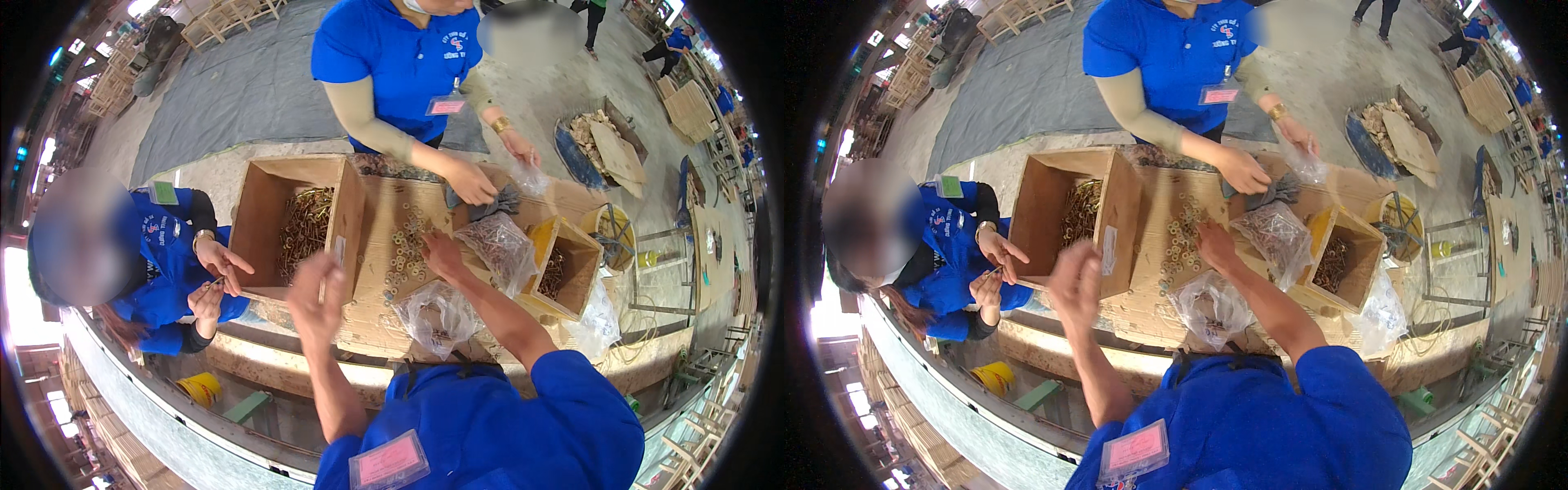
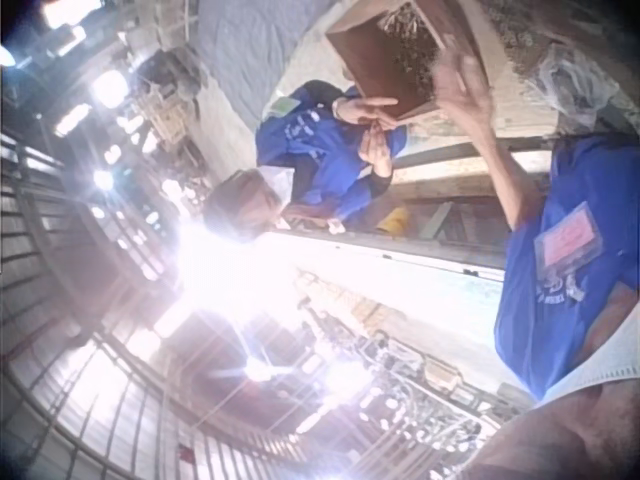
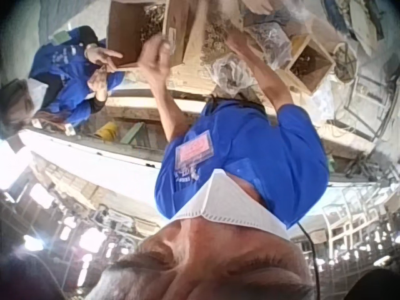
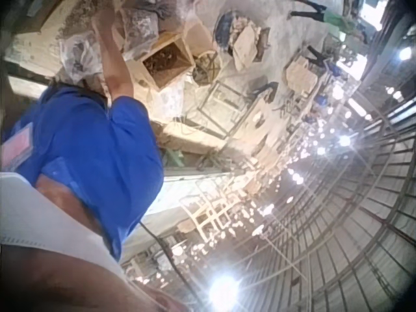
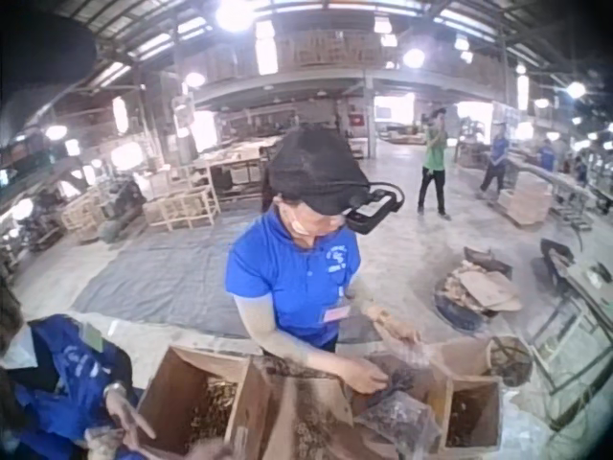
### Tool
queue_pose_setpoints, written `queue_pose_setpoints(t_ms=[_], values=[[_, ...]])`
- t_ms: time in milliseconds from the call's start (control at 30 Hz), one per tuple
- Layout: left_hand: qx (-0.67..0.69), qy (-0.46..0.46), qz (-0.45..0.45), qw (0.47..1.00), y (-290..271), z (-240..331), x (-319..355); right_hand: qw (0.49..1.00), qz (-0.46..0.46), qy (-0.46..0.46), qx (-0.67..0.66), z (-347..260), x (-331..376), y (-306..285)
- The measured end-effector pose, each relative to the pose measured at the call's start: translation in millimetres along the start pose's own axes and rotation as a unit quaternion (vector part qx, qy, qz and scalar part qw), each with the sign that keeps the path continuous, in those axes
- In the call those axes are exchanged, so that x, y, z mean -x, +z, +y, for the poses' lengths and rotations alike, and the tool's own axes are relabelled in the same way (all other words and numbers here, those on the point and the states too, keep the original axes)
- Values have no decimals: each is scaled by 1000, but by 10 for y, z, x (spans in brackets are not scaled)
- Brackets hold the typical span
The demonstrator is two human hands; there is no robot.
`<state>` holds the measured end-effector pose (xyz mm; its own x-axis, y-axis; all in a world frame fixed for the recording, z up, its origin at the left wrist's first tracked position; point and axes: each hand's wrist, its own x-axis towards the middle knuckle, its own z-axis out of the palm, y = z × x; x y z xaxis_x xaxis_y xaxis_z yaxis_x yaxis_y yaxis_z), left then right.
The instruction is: The person sorts small metal fasteners by hand, picking them from a plastic bag and placing them into a wooden box. Two coworkers also sort fasteners at the same table. The person occasionally transfers sorted items between containers.
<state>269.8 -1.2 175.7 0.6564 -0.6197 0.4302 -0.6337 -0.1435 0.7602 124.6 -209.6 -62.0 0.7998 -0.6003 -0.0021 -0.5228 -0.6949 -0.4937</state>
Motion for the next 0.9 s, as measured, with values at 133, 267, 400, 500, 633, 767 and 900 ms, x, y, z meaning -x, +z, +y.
queue_pose_setpoints(t_ms=[133,267,400,500,633,767,900], values=[[22,-204,-31,978,180,88,983,995,1,-89,43,-276,-208,-23],[36,-308,-97,946,284,180,1552,992,-92,-62,55,-270,-381,40],[-38,-241,-121,962,332,259,1774,988,-148,-38,7,-186,-483,123],[-50,-262,-112,957,301,560,1675,972,-143,39,-184,-91,-513,69],[-77,-232,-45,969,412,579,1893,720,-201,243,-618,-41,-453,-114],[-57,-297,-57,952,556,770,2087,562,-222,285,-744,-116,-243,-283],[-30,-276,-65,958,864,824,2288,514,-259,312,-756,147,-149,-314]])
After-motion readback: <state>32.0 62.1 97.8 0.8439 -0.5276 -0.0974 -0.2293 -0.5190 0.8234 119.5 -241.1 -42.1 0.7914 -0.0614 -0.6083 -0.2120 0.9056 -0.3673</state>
